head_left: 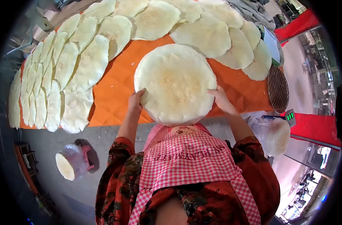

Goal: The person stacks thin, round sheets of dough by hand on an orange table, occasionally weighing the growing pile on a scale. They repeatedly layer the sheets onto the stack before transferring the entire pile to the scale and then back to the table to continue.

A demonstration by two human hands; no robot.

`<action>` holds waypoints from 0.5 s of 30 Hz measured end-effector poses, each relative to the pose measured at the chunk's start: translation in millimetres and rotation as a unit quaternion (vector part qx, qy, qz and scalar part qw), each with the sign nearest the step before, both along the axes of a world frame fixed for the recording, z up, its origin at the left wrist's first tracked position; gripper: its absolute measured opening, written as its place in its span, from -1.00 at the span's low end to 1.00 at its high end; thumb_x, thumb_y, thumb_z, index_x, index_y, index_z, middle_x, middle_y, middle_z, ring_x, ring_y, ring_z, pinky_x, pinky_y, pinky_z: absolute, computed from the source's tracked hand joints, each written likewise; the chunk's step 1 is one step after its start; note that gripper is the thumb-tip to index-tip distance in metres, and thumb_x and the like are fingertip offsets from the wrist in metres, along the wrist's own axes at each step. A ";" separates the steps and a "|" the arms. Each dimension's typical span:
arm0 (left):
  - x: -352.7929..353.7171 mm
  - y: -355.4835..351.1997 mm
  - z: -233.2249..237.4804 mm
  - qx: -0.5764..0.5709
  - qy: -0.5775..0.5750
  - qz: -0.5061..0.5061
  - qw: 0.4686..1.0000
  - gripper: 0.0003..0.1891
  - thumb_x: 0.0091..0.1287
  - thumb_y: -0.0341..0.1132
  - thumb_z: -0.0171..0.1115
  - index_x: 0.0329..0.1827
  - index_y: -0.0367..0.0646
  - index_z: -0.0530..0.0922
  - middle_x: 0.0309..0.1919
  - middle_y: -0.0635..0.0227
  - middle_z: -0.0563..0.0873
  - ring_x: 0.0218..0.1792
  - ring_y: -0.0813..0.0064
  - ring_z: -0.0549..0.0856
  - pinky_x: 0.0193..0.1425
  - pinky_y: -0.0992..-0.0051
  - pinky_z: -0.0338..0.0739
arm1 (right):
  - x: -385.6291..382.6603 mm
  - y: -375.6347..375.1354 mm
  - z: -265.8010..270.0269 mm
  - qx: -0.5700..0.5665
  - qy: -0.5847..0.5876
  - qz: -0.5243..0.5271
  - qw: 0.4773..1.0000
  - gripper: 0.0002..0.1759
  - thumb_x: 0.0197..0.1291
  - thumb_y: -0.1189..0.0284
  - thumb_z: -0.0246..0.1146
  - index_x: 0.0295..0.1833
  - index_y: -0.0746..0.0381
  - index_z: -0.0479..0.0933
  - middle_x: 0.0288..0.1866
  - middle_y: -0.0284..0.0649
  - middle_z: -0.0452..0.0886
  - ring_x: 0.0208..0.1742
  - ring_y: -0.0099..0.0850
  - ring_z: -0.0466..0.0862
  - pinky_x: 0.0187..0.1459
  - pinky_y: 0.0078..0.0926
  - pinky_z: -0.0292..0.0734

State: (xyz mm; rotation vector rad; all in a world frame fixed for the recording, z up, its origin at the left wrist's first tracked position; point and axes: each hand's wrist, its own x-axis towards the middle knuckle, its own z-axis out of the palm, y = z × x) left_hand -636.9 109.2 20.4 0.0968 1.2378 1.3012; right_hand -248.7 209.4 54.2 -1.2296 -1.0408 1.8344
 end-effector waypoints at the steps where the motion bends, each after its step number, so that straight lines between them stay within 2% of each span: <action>1: 3.0 -0.4 9.8 -0.005 0.001 0.001 1.000 -0.67 0.28 -0.41 0.21 0.06 -0.42 0.50 -0.13 0.13 0.69 -0.16 0.27 0.70 -0.03 0.31 0.63 | -4.1 -2.6 7.4 0.032 -0.058 -0.018 0.998 -0.51 0.24 0.32 0.21 0.20 0.38 0.47 0.16 -0.22 0.59 0.16 -0.38 0.55 0.22 -0.36 0.38; 2: 5.1 -0.7 14.4 -0.011 0.004 0.000 1.000 -0.66 0.29 -0.40 0.20 0.07 -0.42 0.49 -0.12 0.14 0.68 -0.14 0.27 0.70 -0.03 0.29 0.63 | -1.5 11.7 7.1 0.030 -0.054 -0.001 0.998 -0.57 0.25 0.30 0.18 0.14 0.35 0.50 0.10 -0.23 0.62 0.12 -0.40 0.57 0.18 -0.35 0.42; 5: 17.8 -3.6 -1.6 -0.034 -0.083 0.044 0.995 -0.63 0.33 -0.38 0.17 0.14 -0.40 0.43 -0.03 0.13 0.65 -0.09 0.25 0.68 -0.02 0.24 0.64 | -3.3 20.2 33.5 -0.072 0.125 -0.080 0.986 -0.56 0.30 0.18 0.15 0.11 0.28 0.53 0.05 -0.26 0.65 0.11 -0.39 0.58 0.16 -0.32 0.43; 6: 29.2 -4.4 7.2 -0.049 -0.080 0.064 0.994 -0.63 0.37 -0.36 0.13 0.18 -0.36 0.40 0.03 0.14 0.61 -0.05 0.22 0.66 -0.02 0.21 0.65 | 9.8 18.6 4.7 -0.128 0.189 -0.114 0.967 -0.47 0.34 0.03 0.07 0.18 0.23 0.51 0.12 -0.27 0.62 0.13 -0.38 0.57 0.20 -0.32 0.40; 9: 45.6 -10.3 -7.4 -0.023 -0.053 0.077 0.995 -0.65 0.38 -0.37 0.10 0.19 -0.33 0.41 0.02 0.16 0.62 -0.05 0.19 0.66 -0.02 0.21 0.65 | -12.6 -30.5 6.4 -0.114 0.253 -0.168 0.946 -0.39 0.35 -0.06 0.03 0.24 0.21 0.47 0.20 -0.27 0.57 0.14 -0.36 0.56 0.20 -0.32 0.40; 10: 48.0 -11.5 -2.3 -0.015 -0.056 0.067 0.996 -0.64 0.39 -0.39 0.08 0.22 -0.30 0.39 0.01 0.17 0.62 -0.03 0.18 0.65 -0.01 0.21 0.64 | -26.6 -37.4 14.1 -0.065 0.239 -0.210 0.946 -0.34 0.32 -0.05 0.09 0.27 0.27 0.44 0.22 -0.22 0.53 0.14 -0.36 0.55 0.17 -0.35 0.41; 12: 58.0 -13.3 12.6 -0.022 -0.013 0.074 0.997 -0.62 0.39 -0.38 0.09 0.24 -0.29 0.37 0.01 0.16 0.62 0.00 0.18 0.64 -0.03 0.21 0.63 | -44.2 -23.1 -12.9 -0.031 0.062 -0.271 0.960 -0.35 0.30 0.00 0.15 0.25 0.32 0.44 0.17 -0.19 0.55 0.11 -0.35 0.56 0.14 -0.37 0.42; 14: 64.2 -17.6 14.4 -0.005 -0.005 0.084 0.996 -0.59 0.38 -0.36 0.11 0.26 -0.28 0.35 0.02 0.15 0.62 0.02 0.18 0.63 -0.06 0.21 0.63 | -58.9 -11.5 -8.8 -0.022 -0.118 -0.297 0.947 -0.37 0.26 0.09 0.23 0.19 0.42 0.45 0.09 -0.14 0.58 0.05 -0.36 0.58 0.09 -0.41 0.44; 15: 64.0 -18.0 6.2 0.017 -0.020 0.089 0.996 -0.58 0.38 -0.34 0.12 0.27 -0.27 0.35 0.02 0.15 0.62 0.02 0.18 0.63 -0.08 0.21 0.63 | -57.2 -10.5 -12.6 -0.038 -0.087 -0.284 0.954 -0.39 0.26 0.11 0.23 0.18 0.43 0.45 0.08 -0.14 0.58 0.04 -0.36 0.59 0.08 -0.40 0.45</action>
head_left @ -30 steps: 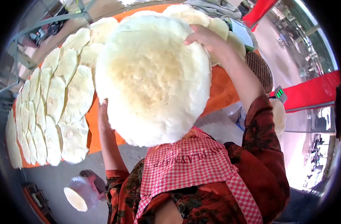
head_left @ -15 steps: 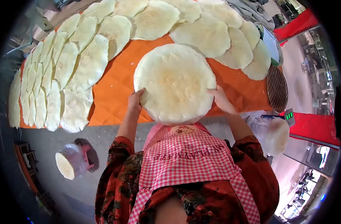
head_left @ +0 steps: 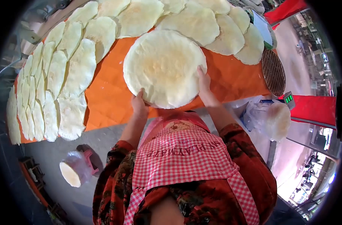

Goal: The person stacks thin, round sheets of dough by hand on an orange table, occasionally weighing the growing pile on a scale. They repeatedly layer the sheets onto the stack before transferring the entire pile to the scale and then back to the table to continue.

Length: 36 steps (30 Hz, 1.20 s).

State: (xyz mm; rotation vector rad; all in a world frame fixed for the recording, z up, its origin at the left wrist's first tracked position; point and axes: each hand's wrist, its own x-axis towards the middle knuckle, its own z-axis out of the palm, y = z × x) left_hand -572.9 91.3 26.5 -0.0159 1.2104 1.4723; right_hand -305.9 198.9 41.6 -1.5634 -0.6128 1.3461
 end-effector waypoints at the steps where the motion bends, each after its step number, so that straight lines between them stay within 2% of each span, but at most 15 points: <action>1: -1.0 2.3 1.1 0.025 -0.015 0.005 1.000 -0.56 0.38 -0.33 0.13 0.28 -0.27 0.34 0.02 0.15 0.62 0.03 0.18 0.63 -0.09 0.21 0.63 | 8.0 1.8 -4.5 -0.006 0.034 0.011 0.999 -0.40 0.26 0.13 0.23 0.17 0.43 0.45 0.08 -0.14 0.58 0.03 -0.35 0.59 0.07 -0.40 0.46; 4: -11.4 -2.5 27.7 0.042 -0.160 -0.035 0.986 -0.51 0.35 -0.27 0.18 0.29 -0.26 0.33 0.01 0.14 0.63 0.01 0.15 0.64 -0.11 0.17 0.63 | 16.7 -8.0 24.2 -0.001 0.181 0.068 0.981 -0.41 0.26 0.15 0.24 0.17 0.44 0.45 0.08 -0.13 0.59 0.04 -0.36 0.59 0.07 -0.39 0.47; 5: -12.4 -2.6 43.8 0.045 -0.125 -0.063 0.989 -0.54 0.37 -0.25 0.14 0.25 -0.33 0.37 0.05 0.08 0.62 -0.01 0.17 0.66 -0.05 0.17 0.64 | 17.1 -16.2 35.2 0.001 0.238 0.087 0.967 -0.41 0.26 0.15 0.24 0.18 0.44 0.44 0.08 -0.13 0.59 0.05 -0.36 0.59 0.08 -0.39 0.47; 8: -17.5 -0.6 8.3 0.011 0.021 -0.131 0.991 -0.55 0.36 -0.27 0.14 0.23 -0.35 0.38 0.05 0.07 0.62 -0.07 0.16 0.69 -0.16 0.17 0.68 | 21.3 -8.9 18.1 0.017 0.087 0.152 0.984 -0.41 0.28 0.18 0.22 0.24 0.40 0.39 0.15 -0.10 0.56 0.15 -0.34 0.56 0.18 -0.37 0.43; 9: -9.1 0.7 22.5 -0.018 0.046 -0.120 0.992 -0.58 0.36 -0.31 0.13 0.21 -0.36 0.39 0.02 0.08 0.63 -0.12 0.15 0.71 -0.26 0.17 0.70 | 23.1 -2.6 13.6 0.035 0.133 0.139 0.981 -0.41 0.28 0.18 0.22 0.26 0.39 0.38 0.17 -0.11 0.55 0.17 -0.34 0.54 0.21 -0.36 0.41; 12: 1.3 -3.8 -6.9 0.018 -0.045 -0.103 0.993 -0.59 0.35 -0.35 0.12 0.20 -0.38 0.39 -0.03 0.09 0.64 -0.12 0.10 0.70 -0.21 0.11 0.68 | 18.8 -1.7 13.4 0.069 0.287 0.100 0.950 -0.38 0.30 0.17 0.18 0.33 0.36 0.30 0.24 -0.11 0.49 0.23 -0.30 0.50 0.29 -0.33 0.34; 14: 13.2 -5.2 8.5 -0.029 -0.040 -0.074 0.996 -0.59 0.35 -0.36 0.11 0.22 -0.35 0.38 -0.02 0.08 0.64 -0.08 0.08 0.68 -0.18 0.06 0.66 | 12.5 -27.7 34.7 0.074 0.385 0.078 0.917 -0.34 0.33 0.15 0.11 0.39 0.34 0.21 0.31 -0.10 0.43 0.28 -0.25 0.46 0.34 -0.28 0.30; 20: 29.7 -10.6 5.3 0.009 -0.075 -0.061 0.995 -0.54 0.34 -0.29 0.13 0.28 -0.23 0.35 0.04 0.14 0.61 -0.04 0.14 0.64 -0.14 0.12 0.62 | 13.7 -2.4 11.6 0.034 0.095 0.131 0.986 -0.40 0.32 0.18 0.12 0.32 0.39 0.31 0.27 -0.09 0.48 0.26 -0.26 0.49 0.25 -0.28 0.40; 21: 31.6 -12.9 0.8 0.045 -0.075 -0.068 0.994 -0.53 0.35 -0.26 0.13 0.29 -0.21 0.35 0.06 0.16 0.61 -0.03 0.16 0.64 -0.12 0.11 0.61 | 24.5 1.3 14.6 0.026 0.161 0.153 0.975 -0.44 0.22 0.33 0.25 0.26 0.41 0.37 0.19 -0.10 0.54 0.22 -0.23 0.52 0.24 -0.28 0.41; 22: 32.9 -12.2 10.9 0.080 -0.077 -0.075 0.991 -0.53 0.36 -0.23 0.12 0.29 -0.20 0.35 0.08 0.18 0.61 -0.01 0.17 0.63 -0.11 0.10 0.61 | 32.1 0.5 16.9 0.012 0.174 0.167 0.970 -0.45 0.22 0.34 0.25 0.25 0.41 0.38 0.18 -0.10 0.55 0.21 -0.23 0.53 0.23 -0.29 0.42; 23: 27.6 -11.2 21.4 0.016 -0.142 -0.048 0.989 -0.50 0.38 -0.10 0.10 0.29 -0.18 0.37 0.11 0.24 0.61 0.08 0.20 0.61 -0.02 0.04 0.59 | 39.8 -1.4 18.6 -0.002 0.186 0.182 0.965 -0.45 0.21 0.34 0.24 0.25 0.40 0.38 0.17 -0.10 0.55 0.19 -0.23 0.54 0.21 -0.29 0.44; 26: -12.2 2.1 51.8 0.015 -0.118 -0.054 0.991 -0.46 0.38 0.00 0.06 0.23 -0.27 0.40 0.08 0.12 0.62 0.01 0.13 0.64 -0.14 0.08 0.65 | 45.7 -3.0 22.0 -0.039 0.175 0.224 0.958 -0.47 0.25 0.32 0.19 0.25 0.40 0.37 0.16 -0.09 0.55 0.16 -0.24 0.57 0.16 -0.30 0.49; 28: -23.1 13.4 45.5 0.031 -0.078 -0.059 0.995 -0.46 0.34 -0.06 0.16 0.21 -0.31 0.41 0.05 0.09 0.62 -0.04 0.16 0.68 -0.15 0.10 0.67 | 33.9 -9.9 43.2 -0.031 0.147 0.253 0.956 -0.46 0.31 0.24 0.12 0.27 0.39 0.37 0.14 -0.11 0.57 0.13 -0.24 0.59 0.11 -0.31 0.53; 30: -30.3 26.6 55.2 0.009 0.003 -0.093 0.996 -0.51 0.33 -0.16 0.19 0.19 -0.34 0.41 0.03 0.07 0.62 -0.06 0.18 0.69 -0.12 0.15 0.67 | 36.7 -5.3 29.9 -0.023 0.138 0.208 0.968 -0.49 0.27 0.33 0.17 0.24 0.41 0.38 0.10 -0.10 0.59 0.10 -0.27 0.60 0.11 -0.32 0.51; 36: -39.9 26.3 36.4 0.075 -0.034 -0.124 0.989 -0.58 0.22 -0.46 0.15 0.16 -0.38 0.41 -0.03 0.06 0.65 -0.08 0.20 0.69 -0.03 0.28 0.65 | 38.4 -5.6 51.7 0.068 0.107 0.136 0.982 -0.54 0.16 0.44 0.29 0.13 0.44 0.44 0.02 -0.10 0.62 0.01 -0.37 0.62 0.07 -0.37 0.50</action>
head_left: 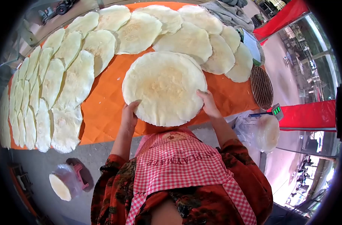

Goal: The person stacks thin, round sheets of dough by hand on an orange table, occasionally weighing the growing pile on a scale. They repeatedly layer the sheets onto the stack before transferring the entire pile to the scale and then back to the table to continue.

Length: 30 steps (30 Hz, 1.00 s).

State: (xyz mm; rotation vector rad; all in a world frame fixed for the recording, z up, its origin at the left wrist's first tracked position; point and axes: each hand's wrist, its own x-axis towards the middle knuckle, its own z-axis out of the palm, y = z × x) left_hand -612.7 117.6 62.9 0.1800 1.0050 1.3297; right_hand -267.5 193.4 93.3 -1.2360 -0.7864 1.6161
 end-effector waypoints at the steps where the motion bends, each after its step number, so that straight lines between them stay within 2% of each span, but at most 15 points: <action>1: 4.2 -4.2 0.3 -0.009 -0.019 -0.009 1.000 -0.56 0.19 -0.48 0.15 0.17 -0.38 0.42 -0.05 0.11 0.66 -0.09 0.23 0.69 -0.04 0.31 0.64 | 9.9 -3.6 -14.1 -0.030 -0.056 0.018 0.998 -0.53 0.15 0.42 0.31 0.13 0.42 0.44 0.01 -0.11 0.62 0.01 -0.35 0.62 0.06 -0.35 0.50; 3: 11.5 -11.8 -10.0 -0.027 0.035 0.009 0.999 -0.56 0.20 -0.48 0.16 0.17 -0.37 0.42 -0.04 0.13 0.66 -0.08 0.25 0.68 -0.03 0.34 0.61 | 31.4 9.1 -46.2 -0.076 -0.164 0.057 0.982 -0.50 0.12 0.37 0.34 0.12 0.39 0.43 0.00 -0.13 0.62 0.00 -0.30 0.61 0.05 -0.31 0.50; 4: 15.0 -13.1 -9.9 -0.035 0.063 0.019 0.997 -0.56 0.20 -0.48 0.17 0.17 -0.37 0.42 -0.04 0.15 0.66 -0.08 0.26 0.68 -0.02 0.35 0.60 | 27.7 16.7 -43.7 0.034 -0.336 0.016 0.941 -0.49 0.09 0.35 0.36 0.11 0.37 0.44 -0.01 -0.12 0.61 0.01 -0.25 0.59 0.05 -0.28 0.49; 5: 19.8 -12.3 -10.8 -0.019 0.070 0.035 0.997 -0.56 0.20 -0.47 0.21 0.17 -0.36 0.42 -0.07 0.18 0.66 -0.08 0.30 0.67 -0.02 0.37 0.58 | 22.7 22.2 -43.3 0.138 -0.494 -0.028 0.858 -0.48 0.06 0.33 0.38 0.09 0.35 0.44 -0.02 -0.11 0.61 0.01 -0.20 0.58 0.04 -0.26 0.49; 6: 26.0 -11.9 -8.3 -0.020 0.091 0.053 0.994 -0.56 0.20 -0.46 0.23 0.16 -0.36 0.42 -0.06 0.18 0.65 -0.08 0.30 0.66 -0.01 0.37 0.58 | 17.3 25.3 -38.1 0.231 -0.632 -0.069 0.737 -0.47 0.03 0.31 0.41 0.08 0.33 0.44 -0.04 -0.11 0.61 0.02 -0.15 0.57 0.04 -0.23 0.48; 7: 32.0 -11.3 -5.2 -0.020 0.111 0.073 0.991 -0.55 0.20 -0.46 0.25 0.16 -0.35 0.42 -0.06 0.18 0.65 -0.07 0.30 0.66 -0.01 0.37 0.58 | 9.2 32.8 -20.5 0.258 -0.567 -0.044 0.781 -0.45 -0.04 0.27 0.44 0.03 0.30 0.45 -0.06 -0.06 0.59 0.05 -0.04 0.52 0.04 -0.18 0.46; 10: 32.2 -6.4 -16.6 -0.025 0.170 0.097 0.980 -0.52 0.21 -0.42 0.29 0.18 -0.33 0.40 -0.02 0.18 0.64 -0.07 0.30 0.67 -0.03 0.35 0.61 | -2.7 71.4 -25.9 0.192 -0.561 0.029 0.805 -0.49 -0.07 0.27 0.45 -0.03 0.29 0.48 -0.05 -0.07 0.59 0.05 -0.10 0.54 0.03 -0.21 0.46; 13: 29.3 -6.2 -22.0 -0.058 0.185 0.090 0.977 -0.51 0.21 -0.41 0.31 0.20 -0.32 0.39 0.00 0.19 0.63 -0.08 0.29 0.67 -0.05 0.33 0.63 | -5.2 95.1 -36.5 0.152 -0.567 0.031 0.809 -0.52 -0.13 0.30 0.47 -0.11 0.30 0.51 -0.14 -0.08 0.63 -0.05 -0.16 0.60 -0.05 -0.25 0.50; 16: 31.9 -6.0 -16.5 -0.060 0.174 0.100 0.978 -0.52 0.21 -0.43 0.30 0.18 -0.33 0.39 -0.01 0.16 0.63 -0.10 0.32 0.67 -0.09 0.35 0.63 | 9.2 116.3 -50.1 0.103 -0.456 0.057 0.882 -0.57 -0.19 0.30 0.48 -0.20 0.29 0.55 -0.26 -0.10 0.66 -0.20 -0.22 0.65 -0.14 -0.29 0.53; 19: 32.8 -2.9 -16.0 0.003 0.175 0.091 0.980 -0.54 0.23 -0.41 0.29 0.17 -0.34 0.40 -0.04 0.16 0.64 -0.14 0.35 0.68 -0.12 0.37 0.63 | 20.0 136.0 -57.7 0.163 -0.445 0.076 0.877 -0.59 -0.20 0.28 0.48 -0.24 0.27 0.57 -0.33 -0.11 0.68 -0.29 -0.24 0.67 -0.20 -0.32 0.54; 22: 25.6 -10.2 -23.9 -0.006 0.171 0.052 0.984 -0.55 0.27 -0.34 0.27 0.17 -0.35 0.42 -0.07 0.18 0.66 -0.17 0.38 0.69 -0.15 0.40 0.63 | 17.9 142.1 -74.4 0.172 -0.503 0.057 0.845 -0.62 -0.17 0.28 0.46 -0.25 0.27 0.57 -0.33 -0.12 0.68 -0.27 -0.20 0.66 -0.19 -0.29 0.53; 23: 23.4 -11.1 -24.8 -0.016 0.168 0.054 0.984 -0.55 0.28 -0.32 0.27 0.17 -0.35 0.42 -0.07 0.18 0.66 -0.19 0.38 0.69 -0.17 0.42 0.63 | 12.5 136.4 -61.6 0.149 -0.550 0.116 0.813 -0.58 -0.13 0.26 0.44 -0.15 0.24 0.56 -0.25 -0.11 0.66 -0.20 -0.19 0.65 -0.15 -0.29 0.52; 26: 21.6 -7.7 -22.2 -0.048 0.170 0.065 0.982 -0.53 0.29 -0.27 0.27 0.18 -0.35 0.41 -0.06 0.16 0.66 -0.16 0.36 0.69 -0.14 0.41 0.62 | 6.9 129.5 -60.0 0.093 -0.573 0.105 0.807 -0.49 -0.09 0.24 0.43 -0.01 0.19 0.51 -0.06 -0.10 0.61 -0.02 -0.17 0.60 -0.03 -0.24 0.48; 27: 22.3 -8.0 -21.3 -0.061 0.170 0.067 0.981 -0.52 0.30 -0.26 0.27 0.18 -0.35 0.41 -0.05 0.15 0.65 -0.14 0.36 0.68 -0.12 0.41 0.62 | -16.5 106.9 -29.7 0.126 -0.702 0.036 0.700 -0.41 -0.06 0.23 0.42 0.09 0.20 0.43 0.10 -0.10 0.52 0.12 -0.12 0.51 0.10 -0.18 0.40; 30: 19.7 -8.1 -20.1 -0.063 0.121 0.085 0.987 -0.49 0.31 -0.20 0.27 0.20 -0.33 0.39 -0.01 0.14 0.64 -0.07 0.34 0.66 -0.03 0.38 0.60 | -51.5 58.3 5.9 0.467 -0.597 0.124 0.640 -0.33 -0.05 0.21 0.40 0.17 0.24 0.38 0.19 -0.11 0.46 0.26 -0.07 0.41 0.22 -0.06 0.30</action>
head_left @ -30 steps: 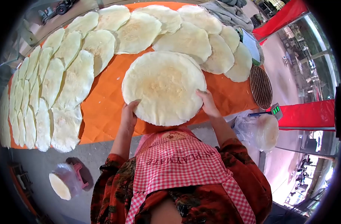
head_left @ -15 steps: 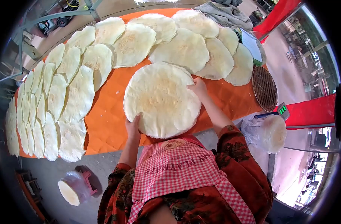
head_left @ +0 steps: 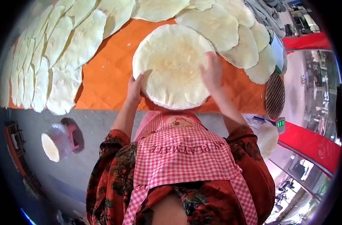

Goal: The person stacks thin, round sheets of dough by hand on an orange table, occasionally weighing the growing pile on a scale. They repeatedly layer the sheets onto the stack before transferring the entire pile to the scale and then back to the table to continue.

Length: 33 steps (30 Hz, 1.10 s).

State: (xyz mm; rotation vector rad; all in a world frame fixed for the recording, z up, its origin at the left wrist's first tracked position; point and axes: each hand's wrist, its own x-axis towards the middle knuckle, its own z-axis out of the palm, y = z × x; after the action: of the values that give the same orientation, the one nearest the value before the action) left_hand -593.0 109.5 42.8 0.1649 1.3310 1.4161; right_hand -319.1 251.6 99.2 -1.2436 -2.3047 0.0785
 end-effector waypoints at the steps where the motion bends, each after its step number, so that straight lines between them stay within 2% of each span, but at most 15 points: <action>1: -6.6 -3.4 -9.0 0.020 -0.029 -0.042 0.998 -0.43 0.34 -0.09 0.22 0.27 -0.28 0.35 0.09 0.13 0.59 0.06 0.30 0.61 0.11 0.33 0.54 | -18.4 -32.1 -2.1 -0.040 0.027 0.087 0.995 -0.31 -0.06 0.24 0.41 0.20 0.26 0.36 0.22 -0.09 0.44 0.31 -0.08 0.37 0.28 -0.07 0.26; 2: -9.2 -6.7 -11.3 0.034 -0.075 -0.052 0.995 -0.42 0.35 -0.06 0.19 0.29 -0.26 0.34 0.12 0.14 0.57 0.09 0.29 0.59 0.14 0.32 0.53 | -39.1 -64.7 -3.3 -0.077 0.054 0.172 0.981 -0.28 -0.07 0.27 0.41 0.22 0.29 0.34 0.24 -0.07 0.42 0.35 -0.09 0.33 0.34 -0.08 0.21; 4: -15.4 -5.3 -10.8 0.076 -0.164 -0.072 0.981 -0.39 0.37 0.01 0.14 0.34 -0.22 0.31 0.18 0.16 0.54 0.15 0.27 0.56 0.19 0.30 0.50 | -72.2 -112.5 16.6 -0.163 -0.059 0.261 0.950 -0.23 -0.07 0.29 0.41 0.29 0.26 0.31 0.35 -0.07 0.33 0.43 -0.10 0.25 0.38 -0.10 0.16; 5: -22.2 -7.5 -13.7 0.076 -0.194 -0.110 0.972 -0.33 0.37 0.09 0.09 0.39 -0.17 0.26 0.25 0.19 0.50 0.24 0.24 0.50 0.25 0.23 0.45 | -72.4 -118.3 15.9 -0.154 -0.098 0.257 0.949 -0.22 -0.08 0.29 0.41 0.29 0.25 0.31 0.37 -0.07 0.31 0.44 -0.10 0.24 0.38 -0.11 0.16; 7: -30.5 -15.8 -2.5 0.068 -0.234 -0.136 0.960 -0.30 0.35 0.12 0.10 0.40 -0.15 0.24 0.25 0.20 0.49 0.25 0.23 0.49 0.25 0.20 0.45 | -73.1 -127.4 3.3 -0.137 -0.171 0.249 0.943 -0.19 -0.10 0.27 0.43 0.31 0.22 0.31 0.42 -0.08 0.26 0.45 -0.12 0.23 0.39 -0.13 0.15; 9: -34.7 -25.0 0.4 0.072 -0.263 -0.159 0.949 -0.31 0.31 0.06 0.15 0.41 -0.13 0.23 0.28 0.20 0.47 0.24 0.23 0.50 0.22 0.18 0.48 | -68.2 -120.6 -7.0 -0.175 -0.147 0.266 0.936 -0.19 -0.07 0.24 0.41 0.34 0.17 0.28 0.43 -0.11 0.24 0.47 -0.14 0.21 0.40 -0.11 0.12; 12: -30.4 -39.0 8.8 0.123 -0.209 -0.167 0.956 -0.40 0.30 -0.11 0.15 0.36 -0.15 0.28 0.25 0.22 0.51 0.18 0.26 0.55 0.19 0.25 0.50 | -62.3 -105.9 -8.2 -0.254 -0.124 0.270 0.921 -0.17 -0.09 0.23 0.43 0.35 0.13 0.28 0.45 -0.15 0.21 0.48 -0.18 0.19 0.42 -0.19 0.14; 13: -27.3 -42.9 13.5 0.104 -0.227 -0.157 0.956 -0.45 0.24 -0.30 0.16 0.32 -0.14 0.30 0.16 0.24 0.58 0.11 0.29 0.60 0.17 0.29 0.52 | -60.6 -99.8 -6.4 -0.276 -0.128 0.276 0.912 -0.16 -0.10 0.23 0.44 0.35 0.13 0.28 0.45 -0.16 0.21 0.48 -0.18 0.20 0.43 -0.22 0.15; 15: -20.2 -50.7 1.2 0.089 -0.235 -0.176 0.952 -0.42 0.20 -0.38 0.17 0.33 -0.10 0.28 0.18 0.23 0.55 0.12 0.27 0.58 0.22 0.29 0.48 | -61.6 -92.9 1.6 -0.362 -0.118 0.272 0.884 -0.12 -0.09 0.24 0.46 0.40 0.10 0.25 0.49 -0.21 0.16 0.49 -0.23 0.18 0.45 -0.32 0.16; 17: -15.8 -51.3 -21.7 0.076 -0.268 -0.184 0.943 -0.33 0.13 -0.51 0.19 0.36 -0.04 0.23 0.17 0.24 0.52 0.10 0.26 0.58 0.19 0.24 0.50 | -60.8 -92.9 2.3 -0.344 -0.155 0.276 0.884 -0.11 -0.06 0.24 0.44 0.42 0.09 0.23 0.52 -0.22 0.12 0.51 -0.25 0.16 0.46 -0.32 0.14; 21: -3.0 -60.1 7.4 0.047 -0.195 -0.185 0.962 -0.24 0.09 -0.57 0.26 0.38 0.06 0.20 0.20 0.21 0.47 0.12 0.22 0.57 0.09 0.11 0.54 | -61.9 -93.7 7.1 -0.348 -0.184 0.280 0.875 -0.09 -0.03 0.25 0.42 0.45 0.08 0.17 0.55 -0.22 0.05 0.53 -0.26 0.11 0.48 -0.33 0.11; 24: 7.8 -63.3 21.6 0.047 -0.163 -0.172 0.970 -0.22 0.09 -0.62 0.26 0.39 0.02 0.17 0.17 0.19 0.48 0.12 0.19 0.58 0.07 0.15 0.58 | -62.0 -97.2 4.0 -0.312 -0.189 0.281 0.887 -0.10 -0.01 0.26 0.39 0.46 0.08 0.16 0.56 -0.22 0.04 0.54 -0.25 0.10 0.49 -0.33 0.09; 27: 24.8 -59.6 -7.1 0.125 -0.148 -0.153 0.969 -0.22 0.11 -0.64 0.24 0.40 -0.03 0.13 0.15 0.17 0.49 0.07 0.15 0.59 0.00 0.21 0.64 | -60.0 -100.2 -1.1 -0.280 -0.189 0.276 0.900 -0.16 0.03 0.32 0.33 0.46 0.10 0.16 0.55 -0.21 0.07 0.52 -0.25 0.14 0.48 -0.33 0.12; 30: 32.9 -59.2 -16.7 0.098 -0.137 -0.135 0.976 -0.23 0.11 -0.69 0.18 0.40 -0.08 0.11 0.13 0.14 0.50 0.03 0.12 0.61 -0.07 0.25 0.69 | -58.4 -94.6 -5.2 -0.347 -0.137 0.263 0.890 -0.23 0.06 0.42 0.24 0.44 0.13 0.18 0.53 -0.18 0.12 0.49 -0.24 0.20 0.43 -0.35 0.21; 33: 35.0 -58.3 -13.6 0.068 -0.111 -0.131 0.983 -0.24 0.09 -0.69 0.16 0.39 -0.09 0.12 0.12 0.10 0.50 -0.01 0.12 0.63 -0.11 0.23 0.70 | -55.4 -85.7 -9.3 -0.340 -0.112 0.284 0.889 -0.28 0.09 0.49 0.15 0.43 0.16 0.19 0.48 -0.16 0.21 0.47 -0.23 0.25 0.38 -0.37 0.29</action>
State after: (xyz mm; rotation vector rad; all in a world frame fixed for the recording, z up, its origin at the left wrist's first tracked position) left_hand -558.0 51.2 29.2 0.2554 0.9920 1.2616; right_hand -374.4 165.9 89.9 -0.8239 -2.9005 1.0785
